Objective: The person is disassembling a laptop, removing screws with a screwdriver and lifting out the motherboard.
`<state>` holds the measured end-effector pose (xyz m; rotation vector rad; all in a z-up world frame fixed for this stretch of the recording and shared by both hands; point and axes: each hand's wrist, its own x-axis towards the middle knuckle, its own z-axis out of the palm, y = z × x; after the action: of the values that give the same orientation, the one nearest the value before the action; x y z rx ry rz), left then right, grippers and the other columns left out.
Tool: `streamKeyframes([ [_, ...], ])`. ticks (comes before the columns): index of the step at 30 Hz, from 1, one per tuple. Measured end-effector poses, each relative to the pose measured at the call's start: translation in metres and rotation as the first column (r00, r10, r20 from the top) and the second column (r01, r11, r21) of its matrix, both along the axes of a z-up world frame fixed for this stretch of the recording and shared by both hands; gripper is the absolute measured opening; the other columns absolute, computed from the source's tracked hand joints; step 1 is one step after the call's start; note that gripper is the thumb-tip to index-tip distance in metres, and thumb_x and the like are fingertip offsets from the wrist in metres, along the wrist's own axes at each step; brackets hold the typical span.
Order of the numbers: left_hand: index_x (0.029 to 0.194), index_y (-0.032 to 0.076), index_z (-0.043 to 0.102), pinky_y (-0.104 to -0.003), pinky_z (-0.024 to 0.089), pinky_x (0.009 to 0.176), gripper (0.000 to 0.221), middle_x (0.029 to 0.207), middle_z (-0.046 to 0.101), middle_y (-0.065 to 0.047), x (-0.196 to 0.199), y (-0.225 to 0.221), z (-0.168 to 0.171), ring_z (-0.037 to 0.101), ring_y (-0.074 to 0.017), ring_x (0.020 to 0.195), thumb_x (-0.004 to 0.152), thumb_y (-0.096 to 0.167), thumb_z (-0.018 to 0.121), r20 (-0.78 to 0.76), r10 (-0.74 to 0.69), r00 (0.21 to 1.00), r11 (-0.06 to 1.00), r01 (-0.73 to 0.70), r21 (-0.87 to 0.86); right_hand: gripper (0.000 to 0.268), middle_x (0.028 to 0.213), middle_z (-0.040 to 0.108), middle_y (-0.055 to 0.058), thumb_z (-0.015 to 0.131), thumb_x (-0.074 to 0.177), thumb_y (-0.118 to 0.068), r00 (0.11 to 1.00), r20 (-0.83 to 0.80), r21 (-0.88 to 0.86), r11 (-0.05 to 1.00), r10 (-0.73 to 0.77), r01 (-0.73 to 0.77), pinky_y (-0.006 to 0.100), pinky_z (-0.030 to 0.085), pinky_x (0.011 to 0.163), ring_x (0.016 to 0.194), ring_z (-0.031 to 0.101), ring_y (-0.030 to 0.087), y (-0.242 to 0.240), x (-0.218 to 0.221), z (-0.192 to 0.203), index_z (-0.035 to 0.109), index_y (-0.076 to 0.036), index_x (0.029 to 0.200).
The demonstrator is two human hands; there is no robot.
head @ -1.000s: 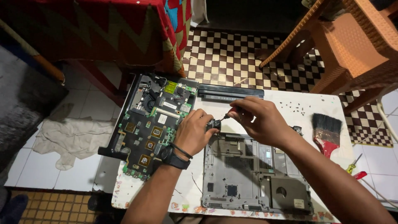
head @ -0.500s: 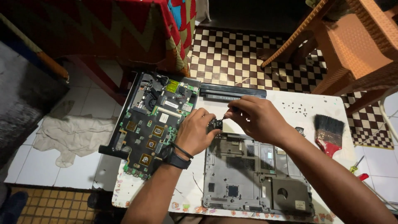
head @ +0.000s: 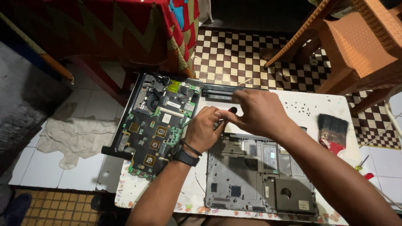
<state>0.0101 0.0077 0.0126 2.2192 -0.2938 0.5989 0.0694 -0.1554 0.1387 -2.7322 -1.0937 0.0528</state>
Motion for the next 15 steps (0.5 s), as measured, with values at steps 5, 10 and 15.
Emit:
streamKeyframes([
  [5, 0.103, 0.006, 0.071, -0.035, 0.057, 0.076, 0.016, 0.092, 0.066, -0.006, -0.003, 0.003, 0.006, 0.067, -0.0273, 0.092, 0.091, 0.016, 0.07, -0.057, -0.099, 0.993, 0.995, 0.101, 0.025, 0.022, 0.077, 0.071, 0.008, 0.069, 0.089, -0.022, 0.985, -0.07, 0.079, 0.985, 0.158, -0.152, 0.038, 0.056, 0.06, 0.067, 0.07, 0.027, -0.005, 0.004, 0.0, 0.075, -0.009, 0.106],
  [10, 0.099, 0.011, 0.073, -0.036, 0.058, 0.075, 0.012, 0.09, 0.07, -0.004, -0.001, -0.001, 0.001, 0.068, -0.0233, 0.082, 0.091, 0.02, 0.075, 0.072, -0.065, 0.995, 0.993, 0.071, -0.096, 0.02, 0.067, 0.068, 0.0, 0.08, 0.083, -0.034, 0.987, 0.08, 0.053, 0.988, 0.142, -0.147, 0.042, 0.053, 0.05, 0.061, 0.069, 0.028, -0.006, 0.013, -0.025, 0.075, -0.015, 0.081],
  [15, 0.109, 0.005, 0.071, -0.033, 0.059, 0.071, 0.018, 0.087, 0.071, -0.009, -0.001, -0.002, -0.003, 0.071, -0.0272, 0.082, 0.099, 0.018, 0.063, 0.137, 0.002, 0.991, 0.999, 0.003, -0.035, 0.033, 0.069, 0.069, 0.008, 0.07, 0.089, -0.036, 0.983, -0.105, 0.094, 0.985, 0.151, -0.142, 0.048, 0.058, 0.061, 0.064, 0.07, 0.033, -0.002, -0.002, 0.009, 0.071, -0.009, 0.107],
])
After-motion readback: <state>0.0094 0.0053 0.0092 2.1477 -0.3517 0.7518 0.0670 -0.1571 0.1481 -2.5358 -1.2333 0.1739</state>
